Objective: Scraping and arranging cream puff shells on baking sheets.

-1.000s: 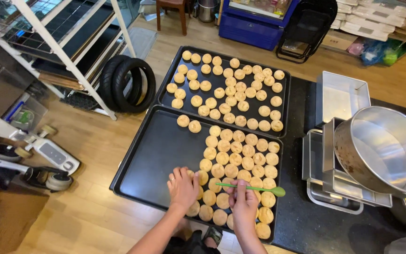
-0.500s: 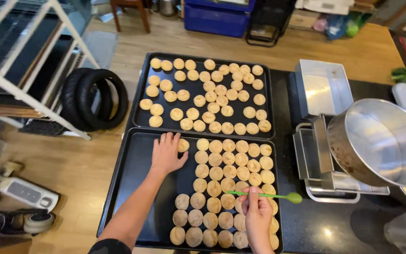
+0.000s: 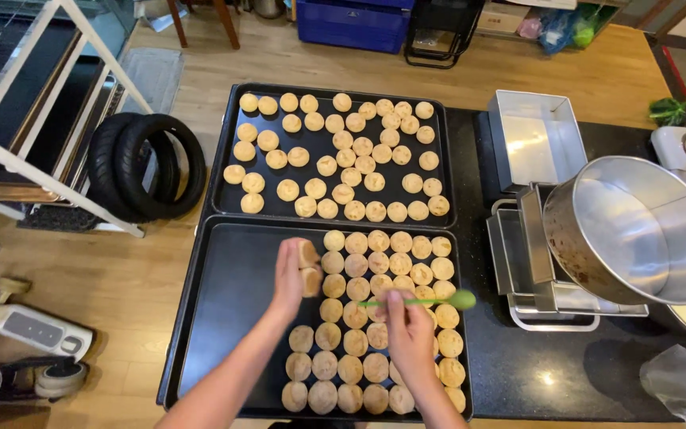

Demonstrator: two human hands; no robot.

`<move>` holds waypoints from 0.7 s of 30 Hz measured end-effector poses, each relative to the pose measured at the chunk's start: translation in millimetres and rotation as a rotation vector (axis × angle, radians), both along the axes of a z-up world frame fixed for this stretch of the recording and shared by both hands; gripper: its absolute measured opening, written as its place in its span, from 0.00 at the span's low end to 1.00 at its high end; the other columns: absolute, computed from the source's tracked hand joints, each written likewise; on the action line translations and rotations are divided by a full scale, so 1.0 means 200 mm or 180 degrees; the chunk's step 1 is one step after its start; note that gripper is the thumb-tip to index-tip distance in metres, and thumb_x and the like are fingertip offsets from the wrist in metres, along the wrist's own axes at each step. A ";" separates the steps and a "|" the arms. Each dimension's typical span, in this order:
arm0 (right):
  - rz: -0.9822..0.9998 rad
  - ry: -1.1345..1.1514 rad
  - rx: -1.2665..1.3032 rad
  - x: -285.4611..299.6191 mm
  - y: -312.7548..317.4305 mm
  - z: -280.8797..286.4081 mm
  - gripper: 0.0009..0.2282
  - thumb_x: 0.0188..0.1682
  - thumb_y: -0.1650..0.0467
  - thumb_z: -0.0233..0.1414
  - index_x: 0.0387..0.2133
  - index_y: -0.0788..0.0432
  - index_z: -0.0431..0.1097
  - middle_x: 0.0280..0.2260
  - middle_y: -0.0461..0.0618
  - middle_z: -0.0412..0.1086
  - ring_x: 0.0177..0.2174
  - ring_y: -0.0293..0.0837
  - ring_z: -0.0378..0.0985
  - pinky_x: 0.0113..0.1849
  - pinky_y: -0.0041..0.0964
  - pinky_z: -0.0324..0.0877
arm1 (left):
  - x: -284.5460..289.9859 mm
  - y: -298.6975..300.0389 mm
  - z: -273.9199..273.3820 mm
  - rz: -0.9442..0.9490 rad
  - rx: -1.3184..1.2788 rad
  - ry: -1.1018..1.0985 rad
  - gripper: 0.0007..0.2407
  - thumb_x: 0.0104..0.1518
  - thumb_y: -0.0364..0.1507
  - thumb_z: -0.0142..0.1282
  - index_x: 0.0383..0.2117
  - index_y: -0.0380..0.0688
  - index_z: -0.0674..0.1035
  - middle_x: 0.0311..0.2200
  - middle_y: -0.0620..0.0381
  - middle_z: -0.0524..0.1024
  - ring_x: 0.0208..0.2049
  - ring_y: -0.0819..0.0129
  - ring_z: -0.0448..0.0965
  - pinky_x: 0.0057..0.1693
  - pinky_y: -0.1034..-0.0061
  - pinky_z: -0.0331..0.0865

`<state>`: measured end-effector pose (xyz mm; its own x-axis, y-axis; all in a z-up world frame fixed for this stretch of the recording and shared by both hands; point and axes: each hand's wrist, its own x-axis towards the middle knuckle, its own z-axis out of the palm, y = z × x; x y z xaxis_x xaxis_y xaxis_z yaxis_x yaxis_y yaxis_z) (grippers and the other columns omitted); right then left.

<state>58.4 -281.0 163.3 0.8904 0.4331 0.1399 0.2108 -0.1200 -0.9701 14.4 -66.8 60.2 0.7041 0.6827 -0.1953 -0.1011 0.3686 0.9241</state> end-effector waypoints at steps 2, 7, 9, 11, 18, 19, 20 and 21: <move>0.0101 0.0041 0.0100 -0.02 0.05 0.16 0.12 0.57 0.70 0.44 0.33 0.64 0.75 0.22 0.47 0.72 0.20 0.35 0.67 0.24 0.25 0.64 | -0.05 -0.14 0.24 -0.0199 -0.0461 -0.0210 0.14 0.70 0.38 0.34 0.46 0.43 0.71 0.32 0.48 0.75 0.25 0.65 0.74 0.32 0.73 0.70; 0.0150 -0.0897 0.0606 -0.03 0.10 0.44 0.10 0.57 0.74 0.42 0.29 0.65 0.69 0.26 0.49 0.68 0.25 0.38 0.69 0.29 0.27 0.67 | -0.09 -0.40 0.59 -0.0568 -0.1234 -0.0956 0.16 0.69 0.40 0.33 0.45 0.43 0.73 0.31 0.48 0.74 0.26 0.62 0.75 0.31 0.73 0.68; 0.0309 -0.1277 0.0327 -0.04 0.11 0.46 0.08 0.50 0.78 0.45 0.24 0.62 0.70 0.22 0.46 0.67 0.20 0.38 0.65 0.25 0.29 0.63 | -0.11 -0.49 0.69 -0.0583 -0.0788 -0.0715 0.17 0.70 0.39 0.31 0.45 0.44 0.74 0.40 0.52 0.74 0.38 0.68 0.71 0.48 0.74 0.65; 0.0288 -0.1349 0.0263 -0.07 0.09 0.45 0.07 0.51 0.77 0.46 0.25 0.62 0.70 0.23 0.47 0.69 0.21 0.39 0.67 0.25 0.30 0.64 | -0.13 -0.55 0.71 -0.0582 -0.0848 -0.0764 0.17 0.70 0.37 0.31 0.47 0.41 0.74 0.43 0.52 0.74 0.41 0.68 0.71 0.51 0.74 0.65; 0.0480 -0.1360 0.0635 -0.07 -0.05 0.39 0.08 0.54 0.72 0.47 0.30 0.63 0.72 0.28 0.50 0.72 0.28 0.42 0.72 0.32 0.33 0.70 | -0.16 -0.68 0.77 0.0017 -0.1782 -0.0456 0.18 0.69 0.39 0.36 0.52 0.41 0.75 0.42 0.50 0.75 0.40 0.66 0.72 0.46 0.72 0.65; 0.0482 -0.1366 0.0630 -0.07 -0.06 0.39 0.08 0.54 0.72 0.47 0.30 0.63 0.72 0.28 0.50 0.72 0.28 0.42 0.72 0.32 0.33 0.70 | -0.16 -0.70 0.76 0.0016 -0.1787 -0.0462 0.18 0.69 0.39 0.36 0.52 0.41 0.75 0.42 0.50 0.75 0.40 0.66 0.72 0.46 0.72 0.65; 0.0466 -0.1507 0.0258 -0.07 -0.07 0.38 0.07 0.54 0.72 0.48 0.29 0.62 0.72 0.28 0.49 0.70 0.26 0.41 0.70 0.30 0.32 0.68 | -0.15 -0.71 0.75 -0.0142 -0.0718 -0.0013 0.17 0.68 0.38 0.33 0.49 0.42 0.73 0.43 0.52 0.73 0.42 0.67 0.70 0.50 0.73 0.63; 0.0450 -0.1640 -0.0111 -0.07 -0.07 0.38 0.07 0.53 0.71 0.48 0.28 0.61 0.71 0.28 0.47 0.67 0.25 0.40 0.69 0.29 0.31 0.67 | -0.14 -0.72 0.74 -0.0288 0.0360 0.0434 0.16 0.66 0.38 0.30 0.46 0.43 0.71 0.43 0.54 0.71 0.43 0.68 0.69 0.54 0.73 0.62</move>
<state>44.4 -294.9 239.0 0.6429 0.5560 0.5268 0.6751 -0.0863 -0.7327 -13.9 -210.0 208.5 0.7358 0.6408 -0.2189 0.0568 0.2637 0.9629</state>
